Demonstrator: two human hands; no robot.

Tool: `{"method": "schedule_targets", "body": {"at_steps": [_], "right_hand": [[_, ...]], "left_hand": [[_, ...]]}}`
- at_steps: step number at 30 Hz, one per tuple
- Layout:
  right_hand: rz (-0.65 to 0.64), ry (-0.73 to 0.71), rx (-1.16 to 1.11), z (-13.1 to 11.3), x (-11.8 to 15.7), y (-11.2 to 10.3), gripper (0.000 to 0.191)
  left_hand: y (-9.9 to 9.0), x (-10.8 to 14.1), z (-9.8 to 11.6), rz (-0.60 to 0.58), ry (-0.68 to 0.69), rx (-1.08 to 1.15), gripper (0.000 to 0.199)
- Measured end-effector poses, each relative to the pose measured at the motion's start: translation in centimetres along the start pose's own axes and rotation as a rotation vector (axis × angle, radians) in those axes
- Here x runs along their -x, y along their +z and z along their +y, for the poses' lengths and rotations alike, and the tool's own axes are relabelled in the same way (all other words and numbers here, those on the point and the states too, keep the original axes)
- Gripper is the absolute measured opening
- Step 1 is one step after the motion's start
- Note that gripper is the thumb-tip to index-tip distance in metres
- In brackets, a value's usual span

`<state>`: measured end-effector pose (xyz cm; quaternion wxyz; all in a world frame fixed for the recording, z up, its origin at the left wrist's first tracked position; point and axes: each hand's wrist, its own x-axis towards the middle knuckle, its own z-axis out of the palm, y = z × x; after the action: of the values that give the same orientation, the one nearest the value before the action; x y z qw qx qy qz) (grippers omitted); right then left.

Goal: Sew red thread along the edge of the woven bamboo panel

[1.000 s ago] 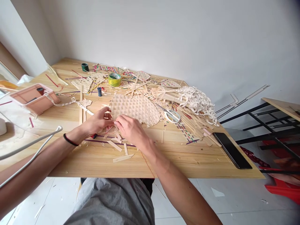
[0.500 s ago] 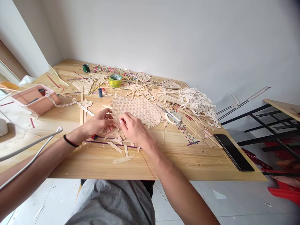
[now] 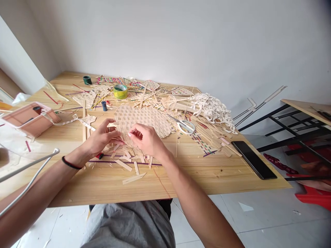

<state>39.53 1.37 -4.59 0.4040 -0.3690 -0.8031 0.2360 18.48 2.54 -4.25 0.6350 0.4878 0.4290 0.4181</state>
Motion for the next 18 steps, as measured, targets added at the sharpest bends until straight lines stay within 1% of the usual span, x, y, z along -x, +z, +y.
{"method": "schedule_targets", "body": {"at_steps": [2, 4, 7, 10, 12, 15, 18], "right_hand": [[-0.020, 0.027, -0.012, 0.02, 0.01, 0.15, 0.006], [-0.037, 0.057, -0.006, 0.04, -0.01, 0.31, 0.005], [-0.044, 0.081, 0.010, 0.01, -0.06, 0.37, 0.006], [-0.042, 0.070, -0.008, -0.14, -0.08, 0.18, 0.006], [-0.041, 0.061, -0.023, -0.26, -0.08, 0.02, 0.006], [-0.041, 0.070, -0.026, -0.37, -0.08, -0.10, 0.007], [-0.037, 0.080, -0.033, -0.36, -0.10, -0.05, 0.007]], "left_hand": [[0.04, -0.01, 0.15, 0.026, -0.009, 0.012, 0.068], [0.21, 0.09, 0.36, 0.014, -0.042, 0.016, 0.074], [0.49, 0.33, 0.56, -0.055, -0.089, 0.017, 0.082], [0.47, 0.43, 0.49, -0.118, -0.102, 0.002, 0.084], [0.34, 0.36, 0.35, -0.098, -0.100, 0.001, 0.088], [0.18, 0.17, 0.15, -0.023, -0.069, 0.026, 0.094], [0.22, 0.07, 0.05, 0.037, -0.040, 0.030, 0.091]]}}
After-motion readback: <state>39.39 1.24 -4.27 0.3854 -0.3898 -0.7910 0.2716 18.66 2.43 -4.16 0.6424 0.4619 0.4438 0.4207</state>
